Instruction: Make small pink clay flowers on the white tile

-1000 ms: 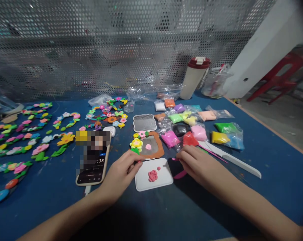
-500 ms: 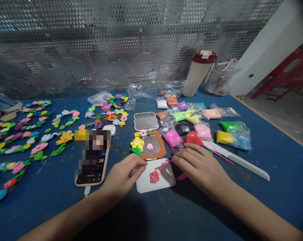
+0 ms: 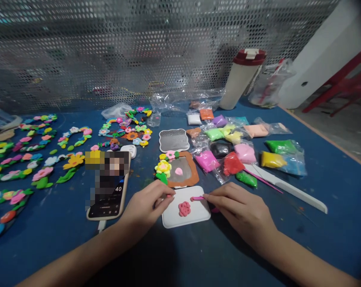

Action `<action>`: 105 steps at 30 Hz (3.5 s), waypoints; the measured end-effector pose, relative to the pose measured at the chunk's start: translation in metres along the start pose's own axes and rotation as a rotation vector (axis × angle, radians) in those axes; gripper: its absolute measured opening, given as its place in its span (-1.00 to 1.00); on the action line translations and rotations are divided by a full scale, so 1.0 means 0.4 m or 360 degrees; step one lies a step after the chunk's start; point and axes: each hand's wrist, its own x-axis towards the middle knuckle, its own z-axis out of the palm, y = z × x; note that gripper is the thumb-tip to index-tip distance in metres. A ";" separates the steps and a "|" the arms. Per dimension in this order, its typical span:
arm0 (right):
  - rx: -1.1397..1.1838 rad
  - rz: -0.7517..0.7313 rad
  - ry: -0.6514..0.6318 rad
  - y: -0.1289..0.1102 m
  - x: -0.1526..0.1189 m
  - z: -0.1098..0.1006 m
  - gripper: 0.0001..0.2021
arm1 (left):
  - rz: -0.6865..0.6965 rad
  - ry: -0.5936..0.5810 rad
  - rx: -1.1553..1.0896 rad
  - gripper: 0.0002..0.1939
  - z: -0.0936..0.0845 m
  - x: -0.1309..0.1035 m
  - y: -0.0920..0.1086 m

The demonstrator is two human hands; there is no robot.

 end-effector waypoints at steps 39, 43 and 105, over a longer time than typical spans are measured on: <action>0.0062 0.0093 -0.0026 -0.008 0.012 -0.028 -0.68 | -0.0145 0.0183 -0.0162 -0.77 -0.006 -0.007 0.008; -0.0086 0.0113 0.0055 0.002 0.015 -0.033 -0.75 | -0.0158 0.0222 -0.0216 -0.76 -0.009 -0.008 0.018; 0.2349 0.1755 -0.0284 -0.084 0.121 0.030 -0.86 | -0.0317 0.0451 -0.0371 -0.94 0.023 -0.016 0.084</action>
